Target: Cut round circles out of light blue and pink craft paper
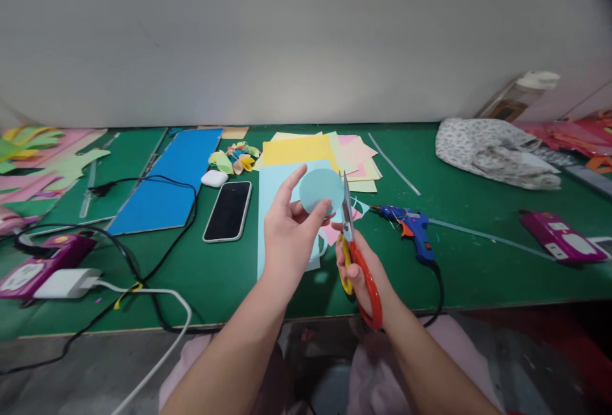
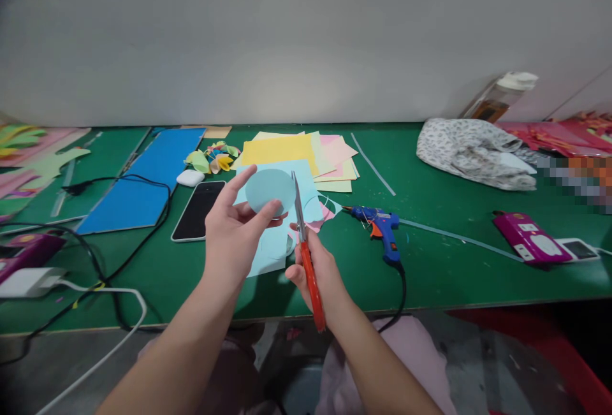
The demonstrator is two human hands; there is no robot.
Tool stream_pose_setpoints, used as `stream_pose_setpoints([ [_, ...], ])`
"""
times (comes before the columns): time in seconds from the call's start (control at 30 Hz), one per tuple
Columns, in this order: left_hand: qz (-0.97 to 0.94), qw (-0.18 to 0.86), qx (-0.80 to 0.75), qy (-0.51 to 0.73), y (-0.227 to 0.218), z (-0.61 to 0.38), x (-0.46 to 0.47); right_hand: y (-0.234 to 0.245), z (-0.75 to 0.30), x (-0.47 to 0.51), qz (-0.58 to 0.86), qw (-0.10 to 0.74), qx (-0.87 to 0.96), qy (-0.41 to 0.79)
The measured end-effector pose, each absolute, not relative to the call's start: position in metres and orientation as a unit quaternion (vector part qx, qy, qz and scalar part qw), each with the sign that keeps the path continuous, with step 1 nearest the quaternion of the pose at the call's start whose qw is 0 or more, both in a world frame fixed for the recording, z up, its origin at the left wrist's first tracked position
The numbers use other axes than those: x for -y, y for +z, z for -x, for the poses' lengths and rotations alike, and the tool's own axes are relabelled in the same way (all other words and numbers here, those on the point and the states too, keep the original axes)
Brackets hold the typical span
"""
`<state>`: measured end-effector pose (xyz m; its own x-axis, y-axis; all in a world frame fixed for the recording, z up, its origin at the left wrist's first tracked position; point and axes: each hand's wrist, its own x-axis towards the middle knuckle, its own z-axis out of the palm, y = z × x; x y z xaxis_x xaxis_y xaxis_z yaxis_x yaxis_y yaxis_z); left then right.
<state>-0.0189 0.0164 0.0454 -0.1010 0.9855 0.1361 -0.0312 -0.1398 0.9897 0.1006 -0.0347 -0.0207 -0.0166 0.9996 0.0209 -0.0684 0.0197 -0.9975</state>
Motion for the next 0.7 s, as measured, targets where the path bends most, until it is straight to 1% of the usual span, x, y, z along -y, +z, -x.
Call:
stream_pose_setpoints([
  [0.33, -0.495, 0.443, -0.481, 0.573, 0.0453, 0.0189, -0.0167, -0.0229, -0.1010, 0.0341, 0.472, 0.520, 0.472, 0.533],
  [0.7, -0.488, 0.436, -0.480, 0.584, 0.0434, 0.0213, -0.0193, -0.0237, -0.1011, 0.0344, 0.474, 0.523, 0.505, 0.496],
])
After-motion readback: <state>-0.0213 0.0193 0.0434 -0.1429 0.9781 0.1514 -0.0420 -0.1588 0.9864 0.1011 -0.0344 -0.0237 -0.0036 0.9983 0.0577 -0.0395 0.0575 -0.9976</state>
